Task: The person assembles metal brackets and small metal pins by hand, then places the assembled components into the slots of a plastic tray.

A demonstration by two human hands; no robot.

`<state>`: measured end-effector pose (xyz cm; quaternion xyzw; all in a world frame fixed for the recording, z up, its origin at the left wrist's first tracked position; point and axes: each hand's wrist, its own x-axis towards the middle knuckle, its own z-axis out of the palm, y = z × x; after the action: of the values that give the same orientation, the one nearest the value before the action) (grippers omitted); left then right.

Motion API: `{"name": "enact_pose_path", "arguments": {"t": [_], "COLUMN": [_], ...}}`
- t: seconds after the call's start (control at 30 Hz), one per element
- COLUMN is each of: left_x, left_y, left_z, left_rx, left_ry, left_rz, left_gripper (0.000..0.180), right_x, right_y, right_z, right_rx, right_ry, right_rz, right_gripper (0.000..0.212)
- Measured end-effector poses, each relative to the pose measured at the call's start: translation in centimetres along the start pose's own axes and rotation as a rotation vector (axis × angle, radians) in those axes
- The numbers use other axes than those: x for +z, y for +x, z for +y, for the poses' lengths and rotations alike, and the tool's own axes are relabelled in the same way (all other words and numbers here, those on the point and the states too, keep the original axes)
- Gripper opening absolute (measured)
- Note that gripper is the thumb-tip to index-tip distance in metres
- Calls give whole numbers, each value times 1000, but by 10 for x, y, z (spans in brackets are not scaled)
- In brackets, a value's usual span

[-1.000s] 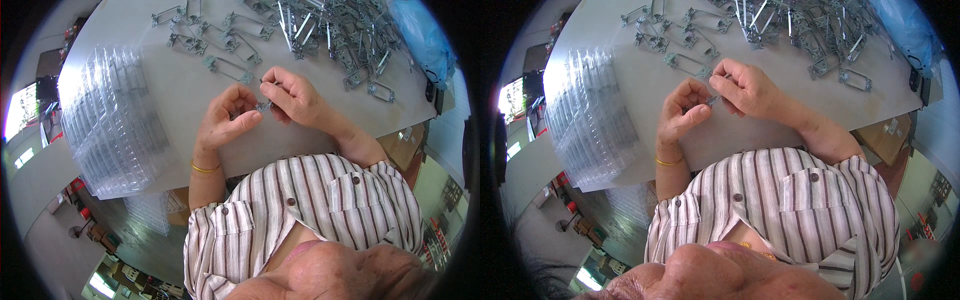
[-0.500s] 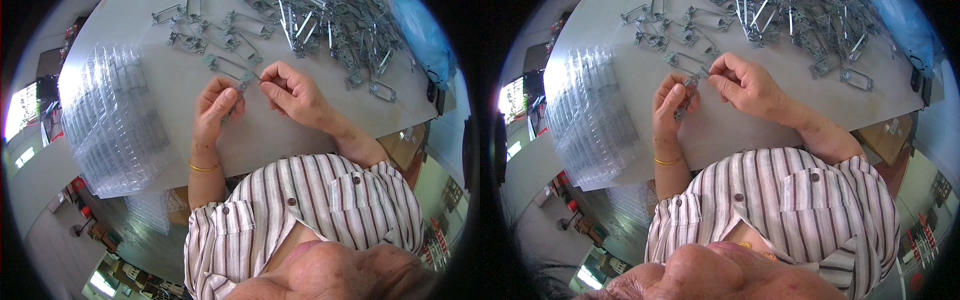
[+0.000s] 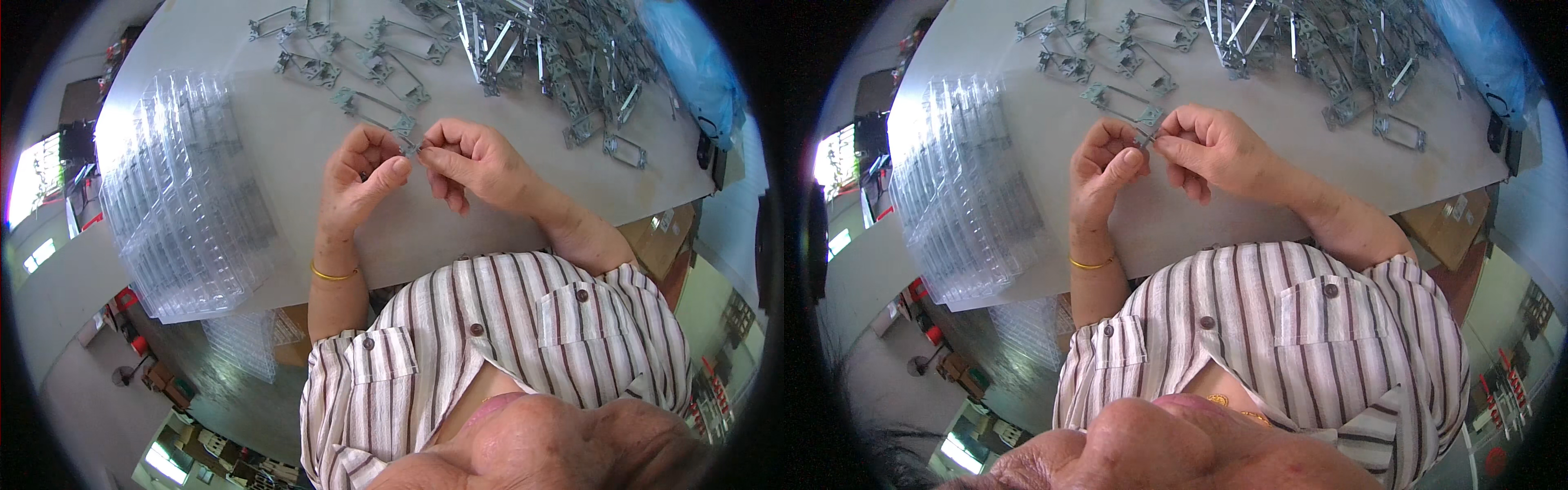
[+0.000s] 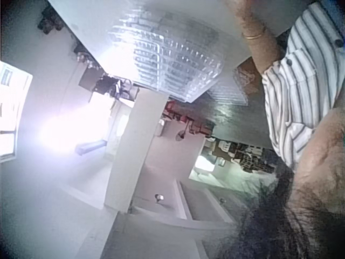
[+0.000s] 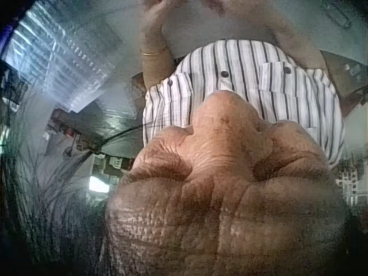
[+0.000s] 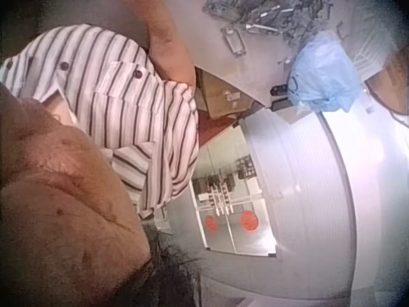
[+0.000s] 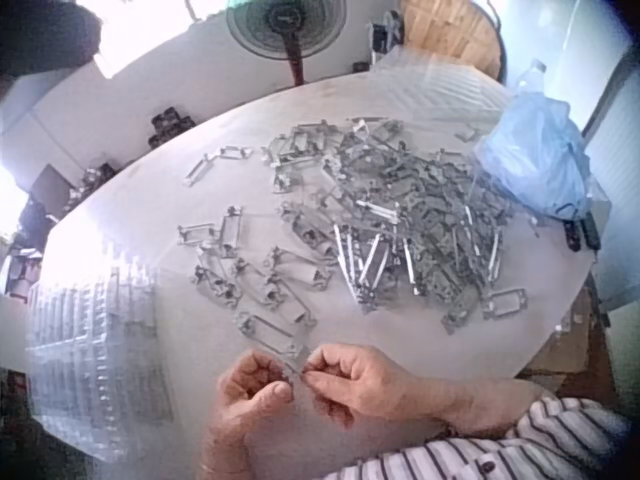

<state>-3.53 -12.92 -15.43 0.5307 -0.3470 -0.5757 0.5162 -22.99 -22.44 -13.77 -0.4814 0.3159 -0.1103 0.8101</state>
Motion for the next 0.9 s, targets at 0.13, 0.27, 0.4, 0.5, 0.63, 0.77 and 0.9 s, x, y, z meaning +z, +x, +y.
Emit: {"name": "enact_pose_path", "arguments": {"t": [0.13,0.27,0.4,0.5,0.63,0.77,0.9], "left_x": [-1,3,8,10,12,12,12], "left_y": [-2,0,0,-1,-2,-2,-2], "left_z": [-2,0,-12,-11,-2,0,-5], "left_rx": [35,21,118,179,203,230,279], "left_ry": [1,-45,96,261,451,570,573], "left_rz": [76,135,107,78,93,141,154], "left_gripper": [25,22,27,33,39,40,41], "right_x": [-4,-2,3,-3,-6,-5,-8], "right_y": [0,1,2,6,13,16,20], "right_z": [-4,10,10,15,19,19,23], "right_rx": [83,-146,-302,-394,-363,-316,-307], "right_ry": [16,-127,-156,-182,-199,-232,-208], "right_rz": [-112,115,190,84,92,125,114], "right_gripper": [16,13,11,9,9,9,11]}}
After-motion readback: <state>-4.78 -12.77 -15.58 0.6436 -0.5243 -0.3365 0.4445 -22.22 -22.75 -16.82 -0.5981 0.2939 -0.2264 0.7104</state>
